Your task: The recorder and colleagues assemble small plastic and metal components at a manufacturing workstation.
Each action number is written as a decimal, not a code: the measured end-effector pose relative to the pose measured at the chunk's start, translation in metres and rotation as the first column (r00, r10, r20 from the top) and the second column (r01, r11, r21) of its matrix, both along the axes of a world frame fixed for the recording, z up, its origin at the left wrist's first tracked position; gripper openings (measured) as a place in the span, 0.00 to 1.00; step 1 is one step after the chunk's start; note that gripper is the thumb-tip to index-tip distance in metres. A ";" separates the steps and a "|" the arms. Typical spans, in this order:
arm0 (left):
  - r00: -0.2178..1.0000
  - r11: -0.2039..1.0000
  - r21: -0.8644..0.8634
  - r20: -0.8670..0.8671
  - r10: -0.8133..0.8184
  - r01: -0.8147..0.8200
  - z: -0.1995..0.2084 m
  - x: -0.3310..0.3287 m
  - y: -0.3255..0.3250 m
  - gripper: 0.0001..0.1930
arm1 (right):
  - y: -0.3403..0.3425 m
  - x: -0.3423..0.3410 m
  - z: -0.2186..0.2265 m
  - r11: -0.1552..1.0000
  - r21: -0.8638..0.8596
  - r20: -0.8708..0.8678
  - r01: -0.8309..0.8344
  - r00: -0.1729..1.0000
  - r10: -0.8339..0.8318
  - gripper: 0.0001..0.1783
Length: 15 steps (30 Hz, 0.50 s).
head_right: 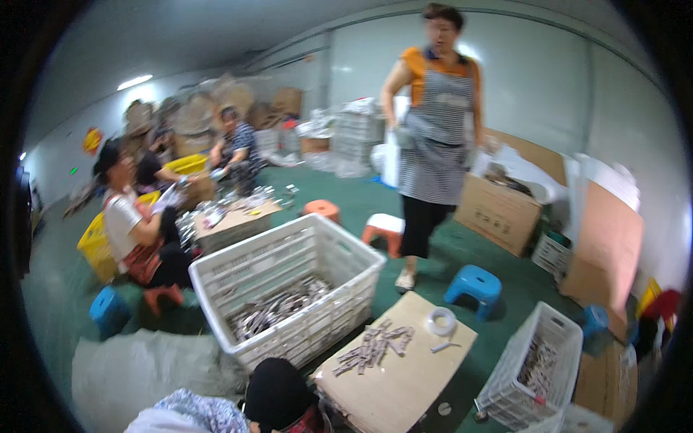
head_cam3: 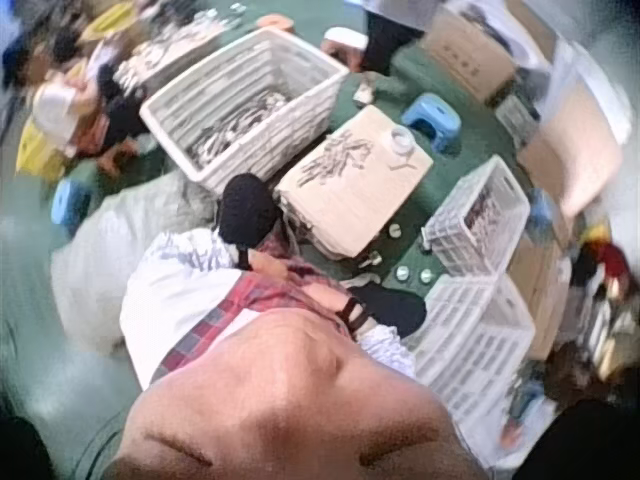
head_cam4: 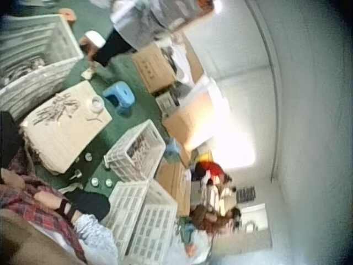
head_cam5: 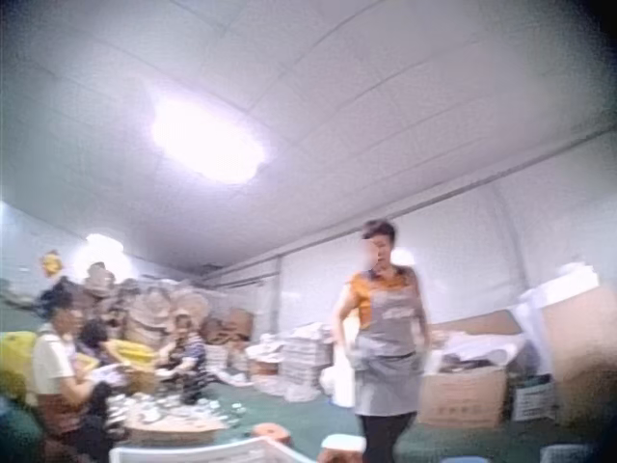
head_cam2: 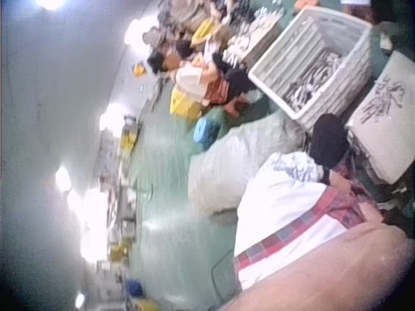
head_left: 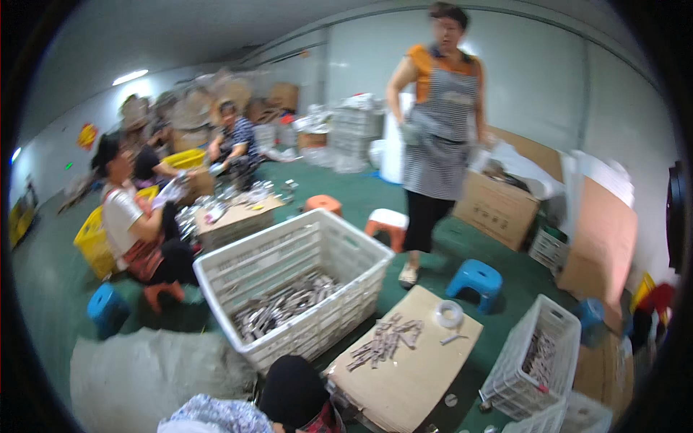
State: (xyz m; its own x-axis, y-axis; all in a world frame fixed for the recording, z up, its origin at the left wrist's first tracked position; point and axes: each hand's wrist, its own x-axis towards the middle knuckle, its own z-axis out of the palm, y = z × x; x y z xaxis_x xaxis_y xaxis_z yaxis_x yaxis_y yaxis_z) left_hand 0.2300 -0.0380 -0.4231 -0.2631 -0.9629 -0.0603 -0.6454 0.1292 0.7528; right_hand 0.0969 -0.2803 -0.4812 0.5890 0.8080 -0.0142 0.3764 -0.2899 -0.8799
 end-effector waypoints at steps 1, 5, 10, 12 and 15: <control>1.000 1.000 -0.024 -0.011 0.016 -0.016 -0.002 -0.012 -0.002 0.11 | -0.007 -0.008 0.010 0.999 -0.004 -0.037 -0.048 0.998 0.048 0.16; 0.964 0.968 -0.034 -0.100 0.246 -0.250 -0.014 -0.035 -0.019 0.12 | -0.015 0.028 0.136 0.993 -0.101 -0.112 0.067 0.991 -0.079 0.16; 0.892 0.900 -0.035 -0.157 0.424 -0.434 0.018 -0.036 -0.001 0.12 | -0.024 0.061 0.174 0.941 -0.129 0.114 0.312 0.948 -0.299 0.13; 0.879 0.887 -0.041 -0.164 0.447 -0.459 0.021 -0.038 -0.002 0.12 | -0.029 0.072 0.169 0.897 -0.100 0.161 0.430 0.897 -0.412 0.11; 0.801 0.755 -0.275 -0.283 0.527 -0.595 0.072 -0.027 0.000 0.13 | -0.036 0.082 0.155 0.850 -0.022 0.319 0.526 0.810 -0.493 0.09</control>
